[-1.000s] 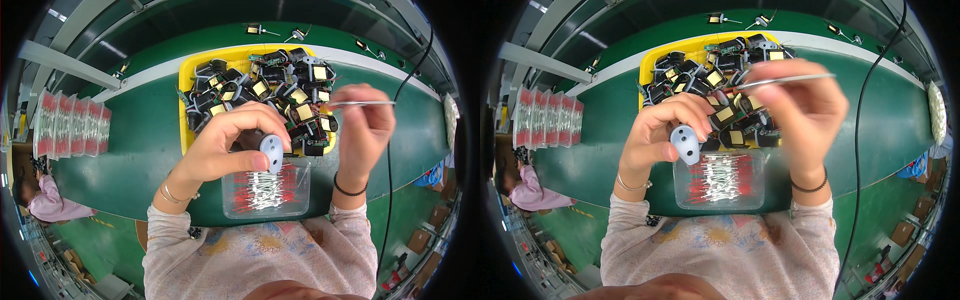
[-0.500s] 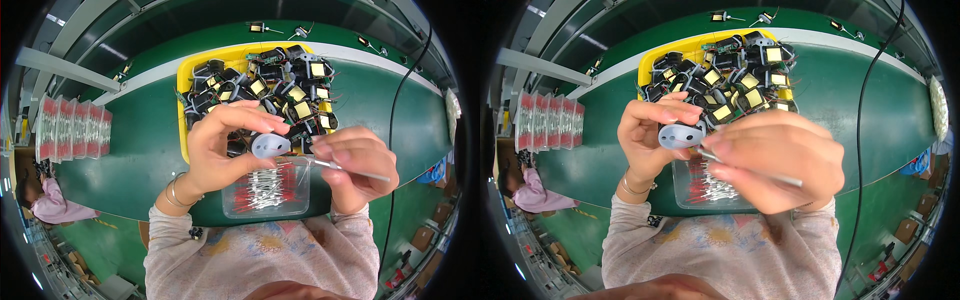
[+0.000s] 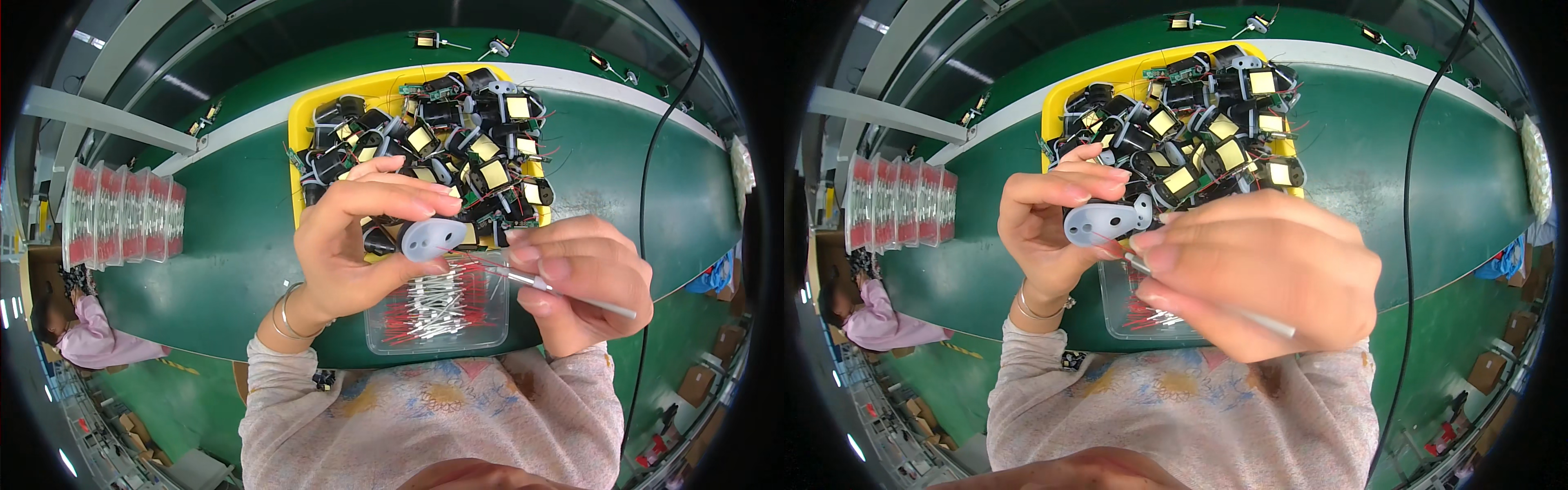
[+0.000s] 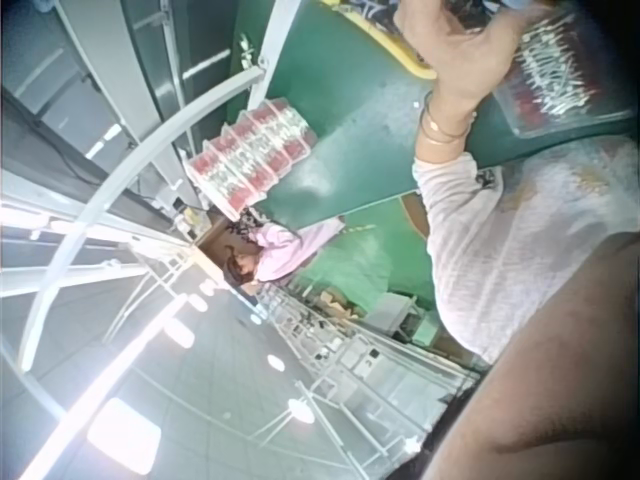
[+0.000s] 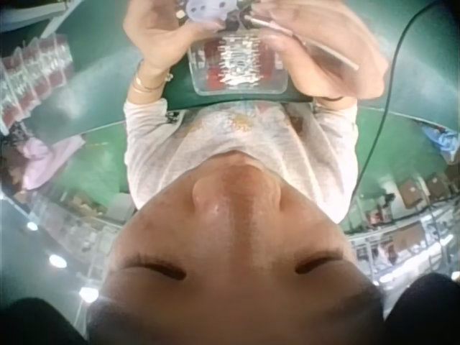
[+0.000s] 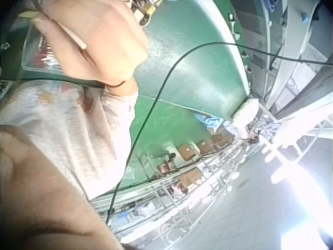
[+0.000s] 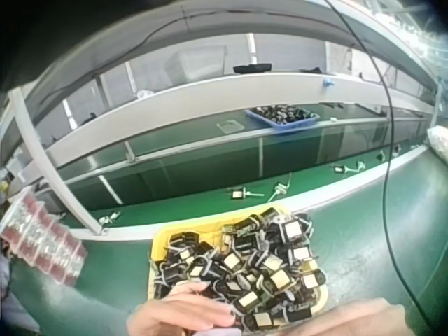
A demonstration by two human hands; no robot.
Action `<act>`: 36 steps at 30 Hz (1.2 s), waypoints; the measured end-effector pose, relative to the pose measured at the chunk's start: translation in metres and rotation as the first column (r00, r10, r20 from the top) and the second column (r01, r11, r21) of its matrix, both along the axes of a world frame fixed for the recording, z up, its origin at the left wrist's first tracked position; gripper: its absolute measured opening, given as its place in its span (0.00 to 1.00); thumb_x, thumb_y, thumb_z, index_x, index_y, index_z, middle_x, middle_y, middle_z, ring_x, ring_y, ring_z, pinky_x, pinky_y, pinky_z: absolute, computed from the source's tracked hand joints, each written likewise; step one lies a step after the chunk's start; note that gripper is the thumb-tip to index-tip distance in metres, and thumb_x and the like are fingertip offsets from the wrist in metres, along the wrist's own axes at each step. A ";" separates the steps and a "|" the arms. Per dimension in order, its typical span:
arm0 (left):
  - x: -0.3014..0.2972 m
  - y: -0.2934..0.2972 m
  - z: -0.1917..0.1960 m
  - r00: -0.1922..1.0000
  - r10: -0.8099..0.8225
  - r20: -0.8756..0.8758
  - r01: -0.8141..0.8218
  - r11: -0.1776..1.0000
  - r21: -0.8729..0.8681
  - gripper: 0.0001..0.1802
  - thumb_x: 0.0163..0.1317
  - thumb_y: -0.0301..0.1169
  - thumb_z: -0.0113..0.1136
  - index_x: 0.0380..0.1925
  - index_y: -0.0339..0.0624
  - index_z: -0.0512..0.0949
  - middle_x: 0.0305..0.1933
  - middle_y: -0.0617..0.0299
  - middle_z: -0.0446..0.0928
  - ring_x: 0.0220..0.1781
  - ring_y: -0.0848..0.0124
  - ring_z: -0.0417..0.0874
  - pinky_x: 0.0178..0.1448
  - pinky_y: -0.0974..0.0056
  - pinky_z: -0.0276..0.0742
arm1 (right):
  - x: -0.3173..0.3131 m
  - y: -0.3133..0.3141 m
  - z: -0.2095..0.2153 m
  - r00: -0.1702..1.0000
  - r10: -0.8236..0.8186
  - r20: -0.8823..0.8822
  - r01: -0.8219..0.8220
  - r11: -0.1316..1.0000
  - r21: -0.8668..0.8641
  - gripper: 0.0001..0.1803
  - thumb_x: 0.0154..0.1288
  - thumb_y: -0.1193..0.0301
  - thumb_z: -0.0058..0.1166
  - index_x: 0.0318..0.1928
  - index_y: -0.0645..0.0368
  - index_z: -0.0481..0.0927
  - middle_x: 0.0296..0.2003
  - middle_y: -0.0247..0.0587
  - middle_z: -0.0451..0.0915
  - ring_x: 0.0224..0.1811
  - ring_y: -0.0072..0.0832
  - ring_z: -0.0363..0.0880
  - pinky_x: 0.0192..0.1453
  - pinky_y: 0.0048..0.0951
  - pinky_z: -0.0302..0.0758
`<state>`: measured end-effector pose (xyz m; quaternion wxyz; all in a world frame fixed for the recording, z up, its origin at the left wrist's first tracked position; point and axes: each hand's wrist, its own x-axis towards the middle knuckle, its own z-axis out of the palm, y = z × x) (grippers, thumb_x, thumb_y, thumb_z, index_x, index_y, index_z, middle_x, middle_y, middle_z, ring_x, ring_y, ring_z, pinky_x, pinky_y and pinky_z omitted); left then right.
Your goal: The person inserts small red and white cylindrical components into the holes of grey plastic electronic housings. They pick up each housing from a yellow bin, insert the components using their fingers, and place the finished units onto the green table. The process is repeated continuously throughout the clip.
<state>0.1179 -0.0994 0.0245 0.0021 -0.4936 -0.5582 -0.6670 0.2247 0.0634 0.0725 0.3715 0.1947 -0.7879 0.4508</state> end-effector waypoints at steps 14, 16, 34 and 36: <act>0.002 -0.002 0.002 0.999 0.004 -0.034 -0.005 1.000 -0.008 0.24 0.38 0.25 0.71 0.38 0.41 0.70 0.39 0.54 0.80 0.46 0.64 0.79 0.60 0.56 0.57 | 0.002 -0.003 0.002 0.999 -0.028 0.034 0.027 0.999 0.029 0.12 0.48 0.77 0.61 0.34 0.64 0.73 0.26 0.47 0.79 0.28 0.37 0.79 0.33 0.34 0.78; 0.002 -0.002 0.002 0.999 0.024 -0.039 -0.024 1.000 -0.006 0.24 0.39 0.24 0.71 0.38 0.41 0.70 0.39 0.54 0.80 0.46 0.64 0.79 0.60 0.56 0.57 | 0.005 -0.004 0.001 1.000 -0.016 0.000 0.016 0.994 0.106 0.14 0.46 0.78 0.62 0.35 0.64 0.73 0.28 0.45 0.78 0.30 0.37 0.79 0.36 0.37 0.80; 0.004 -0.002 0.002 0.994 0.088 -0.071 -0.088 0.996 0.001 0.24 0.40 0.25 0.71 0.38 0.42 0.70 0.39 0.53 0.80 0.45 0.65 0.80 0.59 0.55 0.58 | 0.004 -0.012 -0.006 0.988 -0.047 -0.148 0.063 0.992 0.109 0.17 0.42 0.80 0.63 0.35 0.65 0.73 0.30 0.49 0.78 0.31 0.37 0.79 0.35 0.36 0.81; 0.004 -0.003 0.002 0.994 0.087 -0.071 -0.087 0.996 0.003 0.24 0.40 0.25 0.71 0.38 0.42 0.70 0.39 0.53 0.80 0.45 0.65 0.80 0.59 0.55 0.57 | 0.003 -0.014 -0.007 0.985 -0.048 -0.165 0.066 0.992 0.104 0.17 0.42 0.80 0.63 0.34 0.65 0.73 0.30 0.49 0.78 0.31 0.37 0.79 0.35 0.36 0.81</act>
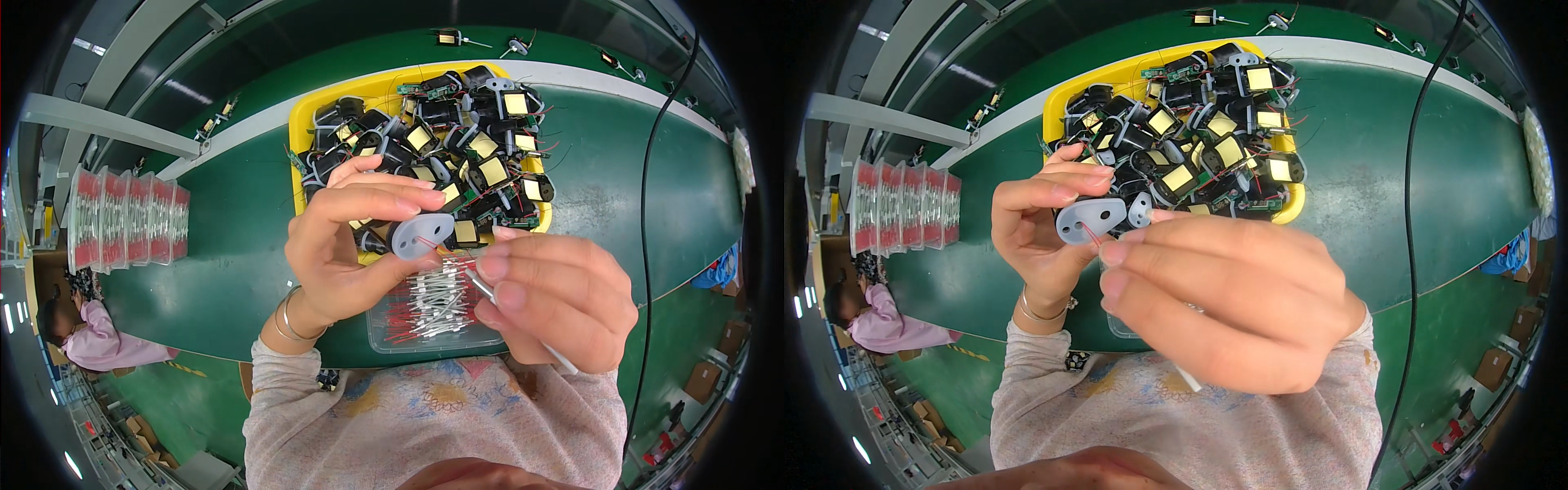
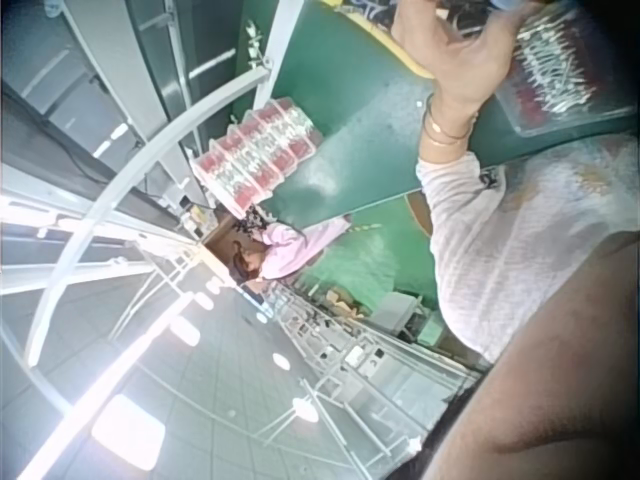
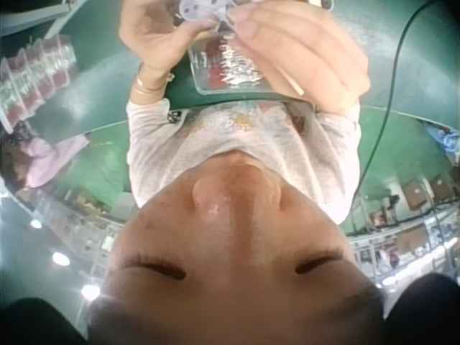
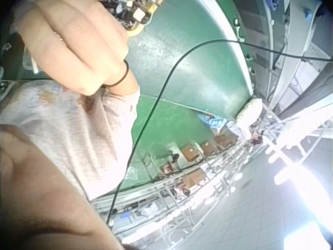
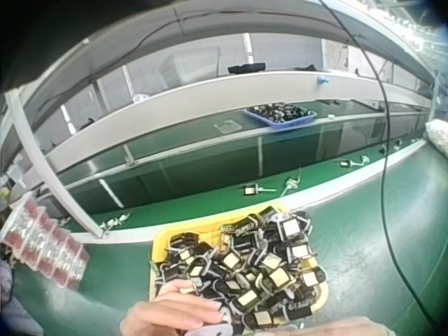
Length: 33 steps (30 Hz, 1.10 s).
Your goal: The person inserts small red and white cylindrical components into the holes of grey plastic electronic housings. They pick up each housing from a yellow bin, insert the components using their fingers, and place the finished units onto the green table. The process is repeated continuously throughout the clip.
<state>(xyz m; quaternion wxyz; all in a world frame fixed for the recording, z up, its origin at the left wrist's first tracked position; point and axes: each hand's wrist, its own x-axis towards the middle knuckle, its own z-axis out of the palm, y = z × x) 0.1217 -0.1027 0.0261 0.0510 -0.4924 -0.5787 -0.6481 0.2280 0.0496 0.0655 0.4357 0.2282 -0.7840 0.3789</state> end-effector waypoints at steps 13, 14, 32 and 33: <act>-0.001 -0.001 0.007 0.991 -0.002 -0.132 -0.010 0.996 -0.091 0.26 0.38 0.24 0.71 0.39 0.38 0.71 0.38 0.54 0.80 0.39 0.67 0.80 0.44 0.64 0.66 | -0.011 0.004 -0.001 0.997 0.012 0.070 -0.014 1.000 0.028 0.13 0.38 0.81 0.63 0.30 0.65 0.78 0.28 0.44 0.79 0.30 0.35 0.79 0.35 0.30 0.78; -0.001 -0.002 0.010 0.987 -0.006 -0.163 -0.015 0.992 -0.128 0.26 0.38 0.23 0.71 0.40 0.38 0.71 0.38 0.54 0.80 0.39 0.67 0.80 0.42 0.65 0.66 | -0.013 0.006 -0.001 0.994 0.026 0.105 -0.026 1.000 0.000 0.13 0.38 0.82 0.63 0.30 0.65 0.78 0.28 0.44 0.79 0.30 0.35 0.79 0.34 0.30 0.77; 0.022 -0.012 0.021 0.993 0.102 -0.057 -0.107 0.989 -0.103 0.13 0.37 0.17 0.66 0.26 0.32 0.75 0.37 0.43 0.78 0.34 0.61 0.83 0.39 0.65 0.76 | -0.012 0.006 -0.012 0.983 -0.059 -0.174 0.105 0.958 0.268 0.14 0.35 0.73 0.53 0.27 0.70 0.76 0.25 0.47 0.76 0.26 0.34 0.76 0.27 0.25 0.76; 0.020 -0.014 0.023 0.999 0.054 -0.004 -0.054 0.992 -0.116 0.13 0.37 0.17 0.66 0.27 0.32 0.75 0.37 0.43 0.79 0.34 0.60 0.83 0.39 0.66 0.76 | -0.014 0.008 -0.013 0.990 -0.005 -0.139 0.038 0.972 0.230 0.15 0.34 0.73 0.53 0.26 0.70 0.76 0.25 0.47 0.75 0.26 0.34 0.76 0.27 0.25 0.76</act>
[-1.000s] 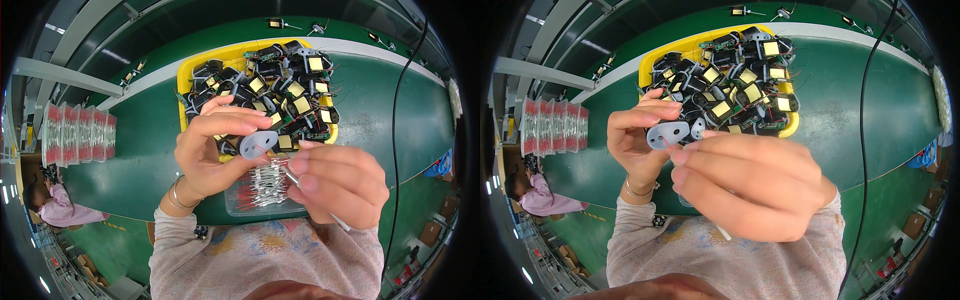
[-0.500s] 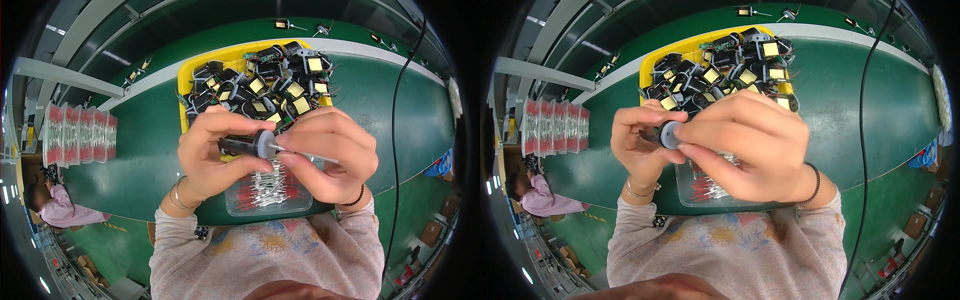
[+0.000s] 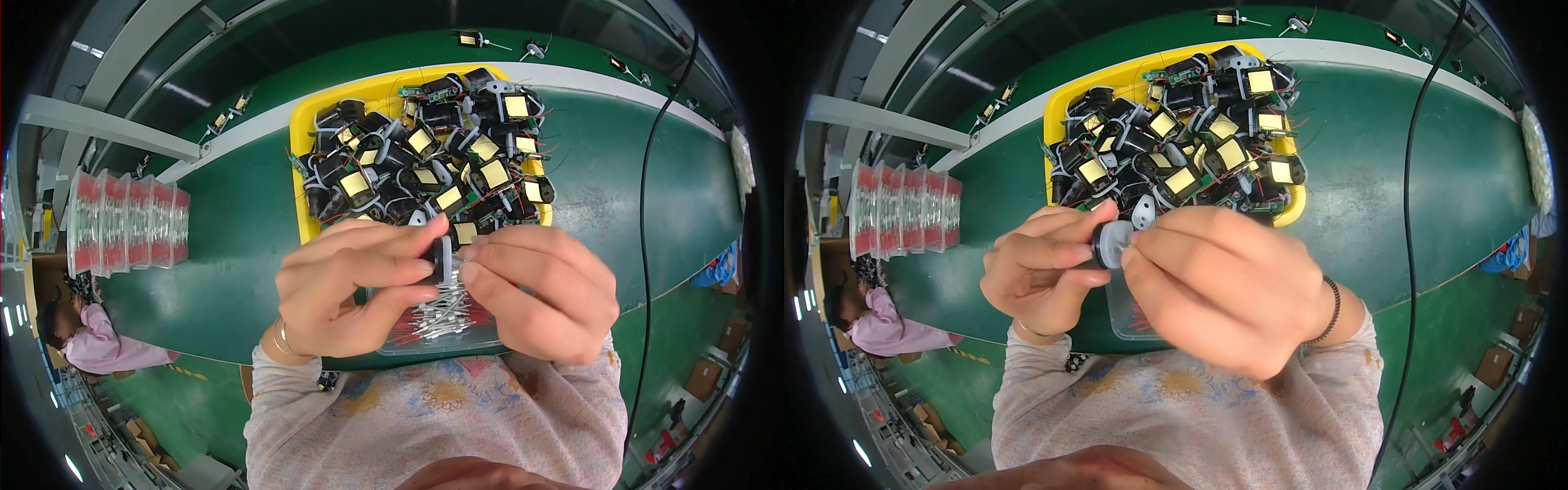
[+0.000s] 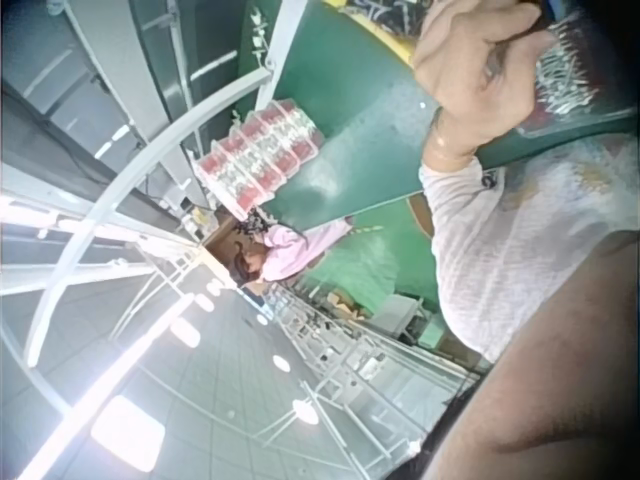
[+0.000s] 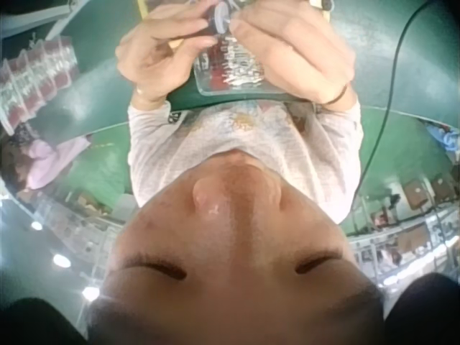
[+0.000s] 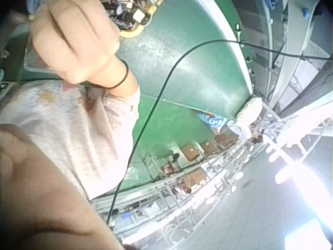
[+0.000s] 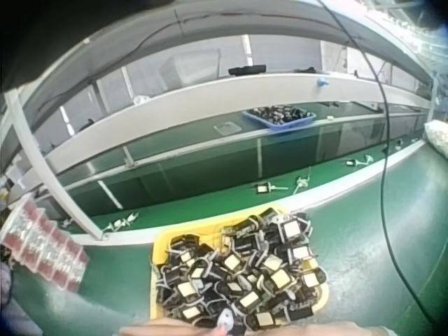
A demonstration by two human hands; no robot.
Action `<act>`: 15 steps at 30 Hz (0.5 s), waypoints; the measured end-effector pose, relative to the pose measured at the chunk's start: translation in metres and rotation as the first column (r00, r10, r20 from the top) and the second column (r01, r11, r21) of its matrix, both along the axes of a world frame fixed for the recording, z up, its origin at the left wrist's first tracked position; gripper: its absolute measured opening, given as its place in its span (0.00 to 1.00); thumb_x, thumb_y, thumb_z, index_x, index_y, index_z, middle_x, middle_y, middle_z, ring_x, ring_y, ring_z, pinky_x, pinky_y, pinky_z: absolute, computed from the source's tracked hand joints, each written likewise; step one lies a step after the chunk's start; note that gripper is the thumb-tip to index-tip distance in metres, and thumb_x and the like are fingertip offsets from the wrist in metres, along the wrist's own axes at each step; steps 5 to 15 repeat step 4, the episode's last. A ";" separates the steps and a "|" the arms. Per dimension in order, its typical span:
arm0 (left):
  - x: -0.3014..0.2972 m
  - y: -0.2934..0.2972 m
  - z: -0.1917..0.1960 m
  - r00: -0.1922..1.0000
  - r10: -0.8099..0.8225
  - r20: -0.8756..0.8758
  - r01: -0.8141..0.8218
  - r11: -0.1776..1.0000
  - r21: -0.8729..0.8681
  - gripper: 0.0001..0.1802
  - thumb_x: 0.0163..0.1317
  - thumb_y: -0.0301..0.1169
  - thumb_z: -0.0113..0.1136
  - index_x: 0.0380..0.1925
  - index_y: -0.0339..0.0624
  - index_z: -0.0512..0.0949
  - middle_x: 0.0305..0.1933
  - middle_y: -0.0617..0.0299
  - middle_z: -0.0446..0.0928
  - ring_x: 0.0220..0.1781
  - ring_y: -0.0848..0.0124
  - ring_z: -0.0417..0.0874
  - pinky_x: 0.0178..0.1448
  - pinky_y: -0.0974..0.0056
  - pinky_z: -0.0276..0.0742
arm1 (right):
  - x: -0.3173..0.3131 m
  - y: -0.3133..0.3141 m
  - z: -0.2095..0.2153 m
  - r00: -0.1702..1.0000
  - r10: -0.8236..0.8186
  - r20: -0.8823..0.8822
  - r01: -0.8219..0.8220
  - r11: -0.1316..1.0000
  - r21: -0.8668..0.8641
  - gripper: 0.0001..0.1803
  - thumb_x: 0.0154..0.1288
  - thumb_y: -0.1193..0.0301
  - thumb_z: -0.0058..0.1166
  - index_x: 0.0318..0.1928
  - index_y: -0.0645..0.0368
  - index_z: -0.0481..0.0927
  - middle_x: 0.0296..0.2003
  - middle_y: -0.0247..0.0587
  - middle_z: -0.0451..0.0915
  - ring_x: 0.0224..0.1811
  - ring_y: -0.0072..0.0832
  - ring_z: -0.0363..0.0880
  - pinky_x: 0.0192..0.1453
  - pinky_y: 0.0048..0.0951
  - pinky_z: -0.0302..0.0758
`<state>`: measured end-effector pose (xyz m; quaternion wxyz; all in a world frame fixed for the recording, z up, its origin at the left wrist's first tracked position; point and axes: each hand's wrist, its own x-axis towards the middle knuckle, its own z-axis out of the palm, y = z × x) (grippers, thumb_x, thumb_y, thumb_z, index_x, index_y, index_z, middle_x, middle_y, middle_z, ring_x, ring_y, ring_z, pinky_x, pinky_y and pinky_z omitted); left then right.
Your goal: The person inserts small red and white cylindrical components into the holes of grey plastic electronic housings. They pick up each housing from a yellow bin, insert the components using their fingers, and place the finished units onto the green table. The process is repeated continuously throughout the clip.
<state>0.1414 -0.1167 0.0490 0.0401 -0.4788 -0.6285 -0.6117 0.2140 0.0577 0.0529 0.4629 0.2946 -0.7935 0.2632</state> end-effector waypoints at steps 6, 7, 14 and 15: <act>-0.006 -0.004 0.002 0.936 -0.165 0.311 0.172 0.985 0.006 0.11 0.42 0.18 0.65 0.27 0.33 0.76 0.35 0.45 0.79 0.37 0.56 0.82 0.42 0.67 0.77 | -0.001 0.002 0.001 0.983 0.132 0.125 -0.118 0.987 -0.110 0.15 0.31 0.74 0.52 0.26 0.69 0.76 0.25 0.45 0.75 0.25 0.34 0.76 0.26 0.25 0.75; -0.006 -0.004 0.002 0.936 -0.165 0.311 0.172 0.985 0.006 0.11 0.42 0.18 0.65 0.27 0.33 0.76 0.35 0.45 0.79 0.37 0.56 0.82 0.42 0.67 0.77 | -0.001 0.002 0.001 0.983 0.132 0.125 -0.118 0.987 -0.110 0.15 0.31 0.74 0.52 0.26 0.69 0.76 0.25 0.45 0.75 0.25 0.34 0.76 0.26 0.25 0.75; -0.006 -0.004 0.002 0.936 -0.165 0.311 0.172 0.985 0.006 0.11 0.42 0.18 0.65 0.27 0.33 0.76 0.35 0.45 0.79 0.37 0.56 0.82 0.42 0.67 0.77 | -0.001 0.002 0.001 0.983 0.132 0.125 -0.118 0.987 -0.110 0.15 0.31 0.74 0.52 0.26 0.69 0.76 0.25 0.45 0.75 0.25 0.34 0.76 0.26 0.25 0.75; -0.006 -0.004 0.002 0.936 -0.165 0.311 0.172 0.985 0.006 0.11 0.42 0.18 0.65 0.27 0.33 0.76 0.35 0.45 0.79 0.37 0.56 0.82 0.42 0.67 0.77 | -0.001 0.002 0.001 0.983 0.132 0.125 -0.118 0.987 -0.110 0.15 0.31 0.74 0.52 0.26 0.69 0.76 0.25 0.45 0.75 0.25 0.34 0.76 0.26 0.25 0.75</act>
